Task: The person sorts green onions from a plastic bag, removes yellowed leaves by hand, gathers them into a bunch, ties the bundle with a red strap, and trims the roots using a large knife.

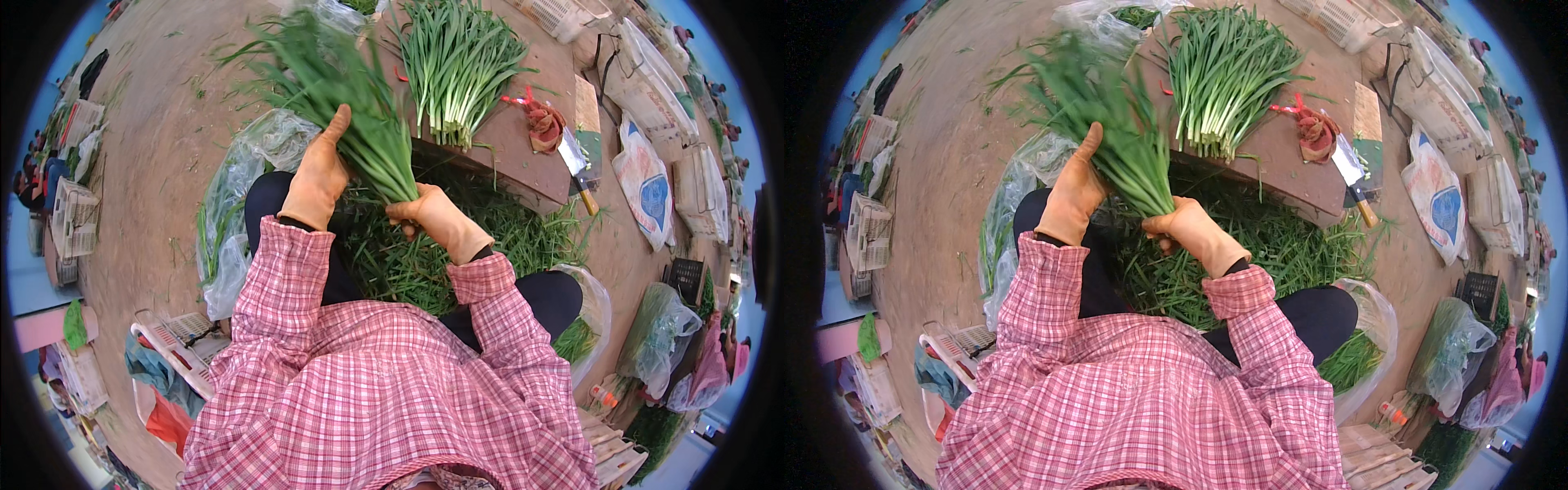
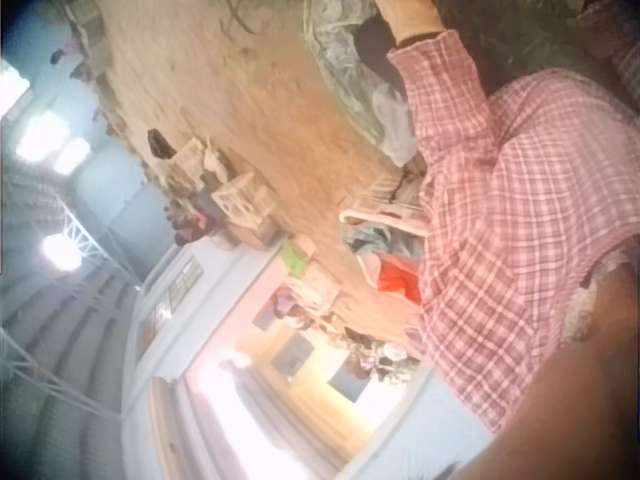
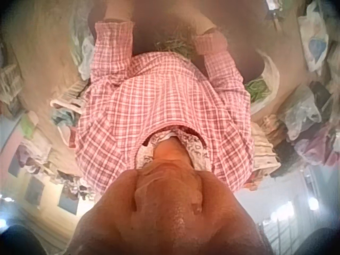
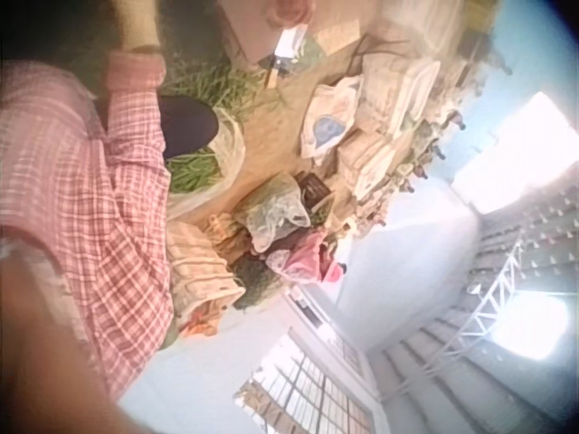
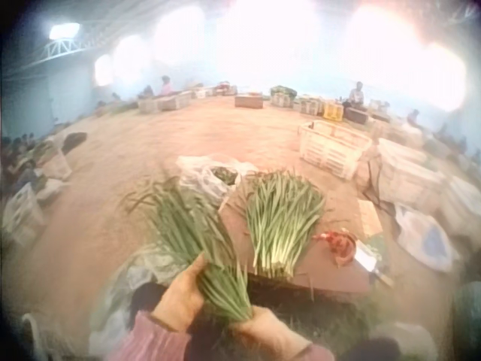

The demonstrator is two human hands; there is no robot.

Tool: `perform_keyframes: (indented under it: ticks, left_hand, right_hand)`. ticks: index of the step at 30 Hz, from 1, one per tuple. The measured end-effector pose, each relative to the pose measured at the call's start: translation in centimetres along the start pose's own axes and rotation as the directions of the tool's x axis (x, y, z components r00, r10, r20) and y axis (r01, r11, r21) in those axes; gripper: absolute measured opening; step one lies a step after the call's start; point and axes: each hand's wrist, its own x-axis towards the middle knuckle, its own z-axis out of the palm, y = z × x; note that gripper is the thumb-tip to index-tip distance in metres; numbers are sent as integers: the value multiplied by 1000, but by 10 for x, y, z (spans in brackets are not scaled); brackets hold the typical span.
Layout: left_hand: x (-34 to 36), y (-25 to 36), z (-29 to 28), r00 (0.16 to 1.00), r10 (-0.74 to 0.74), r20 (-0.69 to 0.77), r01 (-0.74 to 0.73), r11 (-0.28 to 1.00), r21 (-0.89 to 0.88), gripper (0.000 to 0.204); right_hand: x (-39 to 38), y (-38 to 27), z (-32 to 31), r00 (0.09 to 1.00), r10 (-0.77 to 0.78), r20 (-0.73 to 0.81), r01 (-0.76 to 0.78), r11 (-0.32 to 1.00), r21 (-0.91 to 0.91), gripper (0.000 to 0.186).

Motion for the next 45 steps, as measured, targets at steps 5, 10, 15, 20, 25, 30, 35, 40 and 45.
perform_keyframes:
  ticks: [5, 10, 15, 20, 25, 30, 35, 40, 45]
  left_hand:
    - [-20, -18, -37, 956, 281, -84, -220, 876, 429, 74]
    - [-41, -64, -50, 996, 40, -77, -23, 976, 219, 86]
    - [-32, -92, -63, 884, -341, 320, 311, 940, 144, 86]
    - [-31, -71, -7, 922, -21, 386, 37, 999, -34, 57]
    - [-23, -80, -5, 999, -14, 33, 10, 992, 122, 43]
    - [-16, -95, -11, 998, -2, -63, 16, 972, 233, 40]
    - [-34, -97, -23, 988, -49, 144, 51, 999, -12, 47]
    - [-30, -102, -48, 893, -312, 325, 291, 950, 113, 56]
    - [-20, -102, -31, 935, -109, 339, 119, 993, -8, 42]
  right_hand:
    - [16, 19, -31, 975, 148, 166, -200, 908, 368, 20]
    - [6, 12, -27, 969, 144, 203, -215, 894, 392, 21]
    - [-8, -5, -6, 980, 146, 137, -181, 941, 285, 15]
    - [-24, -4, -6, 932, 82, 353, -224, 896, 383, 16]
    - [-7, 24, -2, 969, 73, 236, -139, 952, 274, 30]
    - [-11, 34, 12, 996, 92, 5, -92, 991, 98, 33]
    - [-17, 27, 2, 984, 124, 126, -166, 899, 405, 29]
    - [-16, 31, -3, 971, 104, 213, -182, 904, 386, 34]
    - [-39, 2, 4, 992, 36, -123, -58, 982, -179, 36]
